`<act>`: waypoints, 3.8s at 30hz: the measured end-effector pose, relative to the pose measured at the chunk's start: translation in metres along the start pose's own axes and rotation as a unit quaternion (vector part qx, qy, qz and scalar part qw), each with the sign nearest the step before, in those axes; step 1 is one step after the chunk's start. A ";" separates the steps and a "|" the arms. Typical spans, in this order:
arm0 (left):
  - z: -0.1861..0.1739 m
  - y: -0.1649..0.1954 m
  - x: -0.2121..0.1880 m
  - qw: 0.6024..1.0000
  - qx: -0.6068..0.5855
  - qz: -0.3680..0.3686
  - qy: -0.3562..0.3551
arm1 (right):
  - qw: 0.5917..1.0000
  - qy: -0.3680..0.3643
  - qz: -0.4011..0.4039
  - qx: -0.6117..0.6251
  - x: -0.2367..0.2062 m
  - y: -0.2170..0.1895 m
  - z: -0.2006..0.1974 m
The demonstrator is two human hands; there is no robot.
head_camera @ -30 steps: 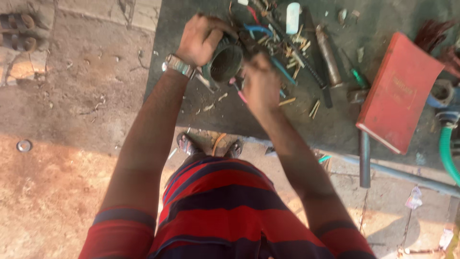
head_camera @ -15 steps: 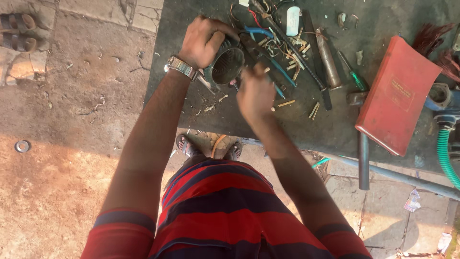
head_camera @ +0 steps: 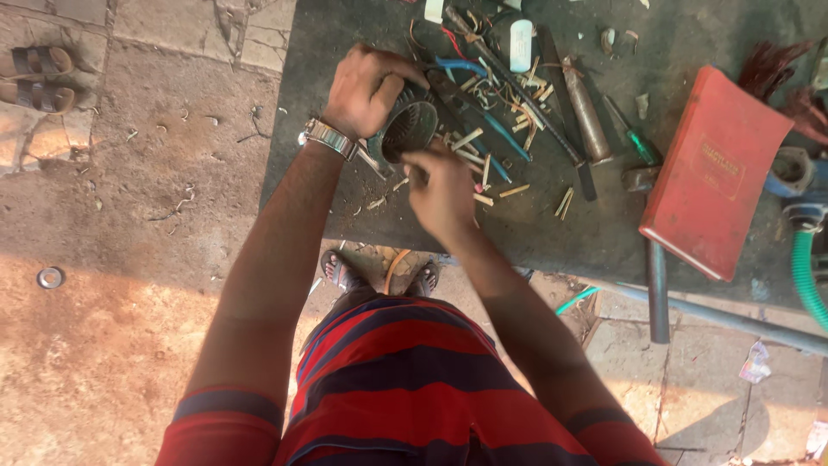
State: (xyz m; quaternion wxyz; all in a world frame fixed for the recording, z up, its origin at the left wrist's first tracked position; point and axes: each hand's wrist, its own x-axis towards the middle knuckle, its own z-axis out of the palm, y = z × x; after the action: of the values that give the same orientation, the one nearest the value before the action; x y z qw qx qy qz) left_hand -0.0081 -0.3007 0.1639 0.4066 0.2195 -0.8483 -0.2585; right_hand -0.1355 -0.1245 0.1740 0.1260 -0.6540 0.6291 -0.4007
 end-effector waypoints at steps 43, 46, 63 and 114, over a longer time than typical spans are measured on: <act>-0.022 0.013 0.025 1.000 -0.007 0.011 0.004 | 0.933 -0.107 -0.184 -0.291 0.047 0.028 -0.041; -0.024 0.015 0.025 1.000 -0.010 0.007 -0.007 | 0.935 -0.078 -0.205 -0.278 0.029 0.029 -0.020; -0.021 0.010 0.025 1.000 -0.026 0.008 0.011 | 0.962 0.005 -0.089 -0.258 0.015 0.014 -0.014; -0.029 0.041 0.057 0.957 -0.232 -0.166 -0.042 | 0.989 0.125 -0.082 0.011 0.059 0.023 0.005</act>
State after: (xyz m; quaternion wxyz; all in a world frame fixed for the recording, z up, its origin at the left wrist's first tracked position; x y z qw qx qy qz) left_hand -0.0242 -0.3100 0.2370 0.3616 0.2454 -0.7331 -0.5212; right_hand -0.1554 -0.1845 0.1774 0.0197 -0.6468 0.5795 -0.4954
